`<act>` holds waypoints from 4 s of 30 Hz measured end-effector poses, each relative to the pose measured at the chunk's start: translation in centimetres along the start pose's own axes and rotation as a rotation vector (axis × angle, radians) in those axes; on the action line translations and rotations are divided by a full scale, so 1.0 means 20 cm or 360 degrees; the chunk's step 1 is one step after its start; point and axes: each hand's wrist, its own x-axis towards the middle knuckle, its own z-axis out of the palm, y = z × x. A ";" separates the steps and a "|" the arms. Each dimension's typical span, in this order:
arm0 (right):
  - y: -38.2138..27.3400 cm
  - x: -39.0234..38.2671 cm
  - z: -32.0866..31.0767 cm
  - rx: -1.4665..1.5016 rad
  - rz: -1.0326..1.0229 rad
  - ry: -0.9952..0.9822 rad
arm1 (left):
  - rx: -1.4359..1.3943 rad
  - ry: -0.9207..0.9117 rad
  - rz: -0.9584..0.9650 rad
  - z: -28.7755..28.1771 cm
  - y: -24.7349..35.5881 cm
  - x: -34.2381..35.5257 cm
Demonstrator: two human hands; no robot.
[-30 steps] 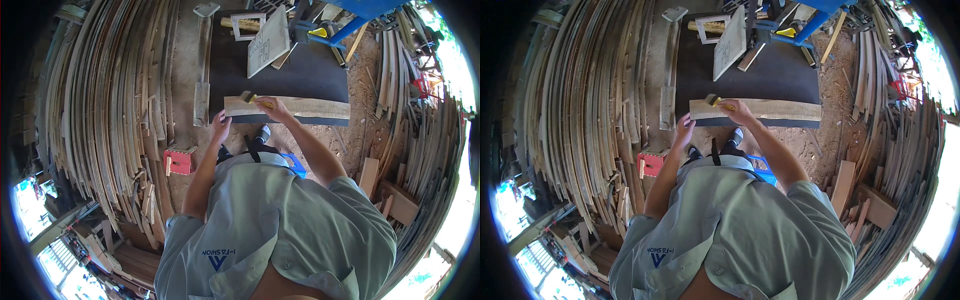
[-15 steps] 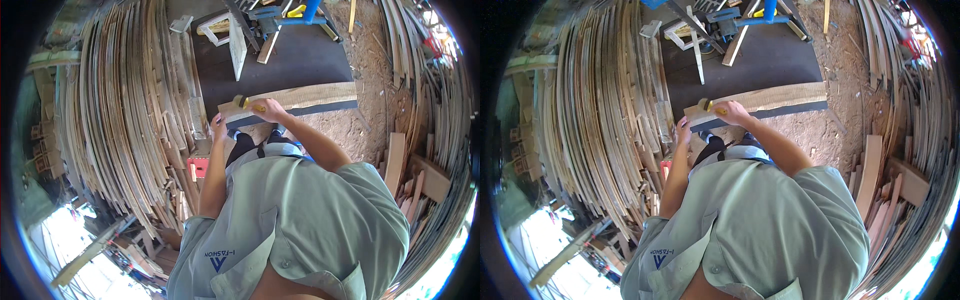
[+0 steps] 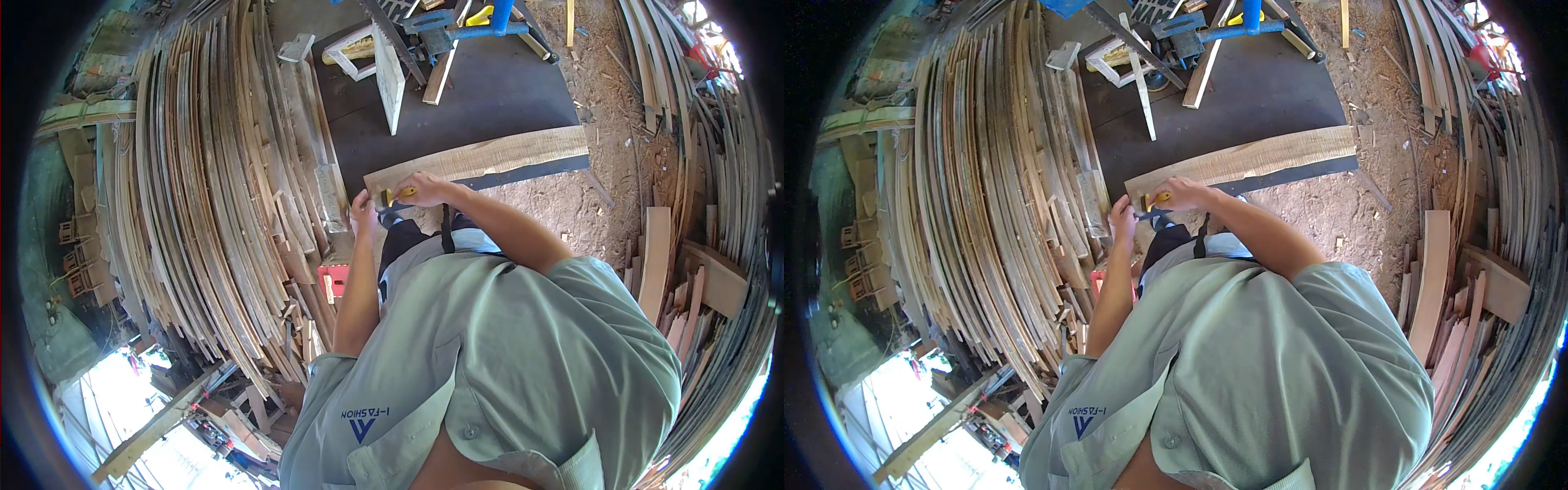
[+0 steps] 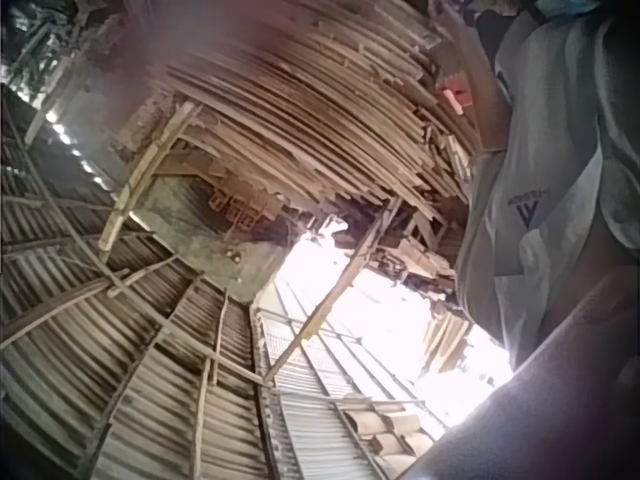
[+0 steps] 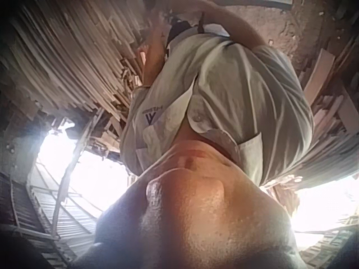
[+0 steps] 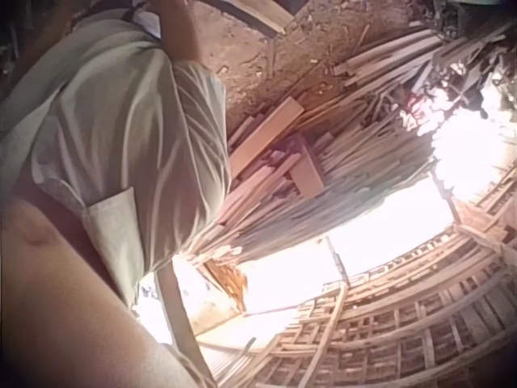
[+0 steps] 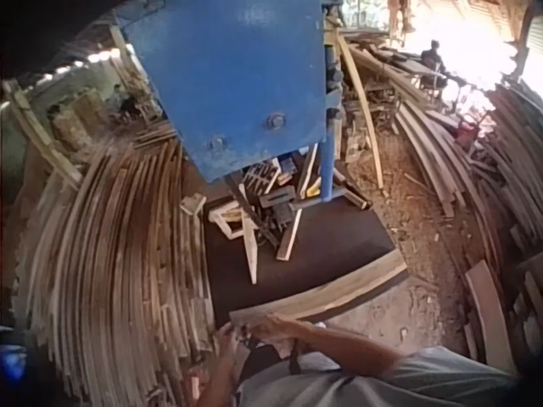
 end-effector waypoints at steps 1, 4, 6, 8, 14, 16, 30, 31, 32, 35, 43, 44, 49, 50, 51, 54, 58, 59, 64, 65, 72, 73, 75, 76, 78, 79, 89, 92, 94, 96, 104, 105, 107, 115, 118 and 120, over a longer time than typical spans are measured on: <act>-0.01 0.01 0.01 0.0069 0.0021 0.0049 | 0.0130 0.0044 0.0115 -0.01 -0.01 -0.01; -0.02 -0.05 0.01 -0.0027 -0.0041 0.0449 | 0.0355 0.0132 0.0368 0.00 -0.03 -0.05; 0.04 -0.11 -0.04 0.0035 -0.0042 0.0304 | 0.0446 0.0156 0.0514 0.03 0.01 -0.07; 0.10 -0.22 -0.08 0.0102 -0.0049 0.0152 | 0.0598 0.0198 0.0539 0.03 0.02 -0.07; 0.25 -0.84 -0.44 0.0010 0.0639 0.0581 | 0.0565 0.0176 0.0639 -0.03 -0.03 -0.10; 0.29 -1.17 -0.60 -0.0018 0.0912 0.0842 | 0.0530 0.0131 0.0608 0.00 0.02 -0.10; 0.14 -0.69 -0.36 -0.0638 0.0605 0.1138 | 0.0871 0.0011 0.0548 0.03 0.21 -0.14; 0.11 -0.55 -0.30 -0.0645 0.0583 0.0993 | 0.0796 -0.0010 0.0486 0.05 0.21 -0.16; 0.07 -0.43 -0.26 -0.0652 0.0552 0.0851 | 0.0810 0.0000 0.0490 0.04 0.18 -0.14; -0.17 -0.13 -0.12 -0.0254 0.0268 0.0660 | 0.0934 0.0084 0.1158 0.00 -0.05 -0.07; -0.06 -0.06 -0.10 0.0202 0.0642 0.0605 | 0.0581 0.0030 0.0807 0.05 -0.04 -0.12; 0.03 -0.15 -0.17 0.0131 0.0779 0.0660 | 0.0618 0.0052 0.0773 0.04 -0.04 -0.12; 0.47 -0.90 -0.75 -0.0316 0.1262 0.1195 | 0.0809 0.0068 0.0824 -0.02 -0.09 -0.08; 0.55 -1.07 -0.85 -0.0670 0.1495 0.1276 | 0.0819 0.0042 0.0792 -0.02 -0.09 -0.07; 0.53 -1.18 -0.93 -0.0770 0.1534 0.1413 | 0.0810 0.0036 0.0781 -0.03 -0.07 -0.09; 0.46 -1.34 -1.03 -0.0853 0.1634 0.1498 | 0.0663 -0.0108 0.0460 0.01 0.11 -0.10; 0.34 -1.07 -0.81 -0.0723 0.1039 0.1520 | 0.0789 -0.0198 0.0273 -0.03 0.18 -0.09; 0.38 -0.94 -0.70 -0.0445 0.0762 0.1575 | 0.0689 -0.0266 0.0304 -0.07 0.12 -0.04; -0.02 -0.29 -0.19 -0.0015 0.0605 0.0909 | 0.0724 -0.0241 0.0409 -0.07 0.07 0.03; -0.12 -0.21 -0.15 0.0059 0.0498 0.0728 | 0.0807 -0.0209 0.0377 -0.06 0.07 0.02; 0.06 -0.33 -0.26 -0.0096 0.0994 0.0689 | 0.0975 -0.0132 0.0253 0.00 0.25 -0.07; 0.22 -0.46 -0.32 -0.0031 0.0993 0.0859 | 0.1020 -0.0111 0.0253 0.00 0.28 -0.07; 0.27 -0.74 -0.58 -0.0363 0.1130 0.1066 | 0.1024 -0.0086 0.0176 -0.04 0.27 -0.02; 0.29 -0.88 -0.69 -0.0410 0.1299 0.1170 | 0.1064 -0.0088 0.0132 -0.06 0.25 -0.02; 0.47 -1.19 -0.89 -0.0626 0.1364 0.1448 | 0.0966 -0.0043 0.0089 -0.06 0.25 -0.02; 0.51 -1.29 -0.97 -0.0774 0.1446 0.1495 | 0.0898 0.0000 0.0078 -0.07 0.26 -0.02; 0.45 -1.01 -0.71 -0.0601 0.0668 0.1085 | 0.0949 -0.0007 -0.0009 -0.04 0.31 -0.05; 0.34 -1.01 -0.80 0.0639 0.0835 0.0483 | 0.0980 0.0044 0.0065 0.01 0.36 -0.05; 0.52 -1.13 -0.90 0.0585 0.0865 0.0957 | 0.0977 0.0029 0.0104 -0.02 0.31 -0.05; 0.63 -1.30 -1.00 0.0427 0.1104 0.1519 | 0.0992 0.0018 0.0094 -0.04 0.27 -0.03; 0.30 -1.20 -0.79 -0.0390 0.0554 0.0795 | 0.0900 -0.0032 0.0105 -0.06 0.23 0.02; 0.23 -1.18 -0.78 -0.0114 0.0635 0.0638 | 0.0900 -0.0053 0.0083 -0.07 0.22 0.02; 0.31 -1.25 -0.87 -0.0240 0.0990 0.0841 | 0.0895 -0.0072 0.0061 -0.07 0.23 0.03; 0.45 -1.46 -0.77 -0.0140 0.0910 0.1145 | 0.0860 -0.0041 0.0108 -0.06 0.27 -0.01; 0.49 -1.56 -0.87 0.0209 0.1157 0.1606 | 0.0922 -0.0009 0.0093 -0.02 0.31 -0.03; 0.58 -1.62 -0.88 -0.0281 0.1430 0.1781 | 0.1007 0.0016 0.0076 0.00 0.32 -0.05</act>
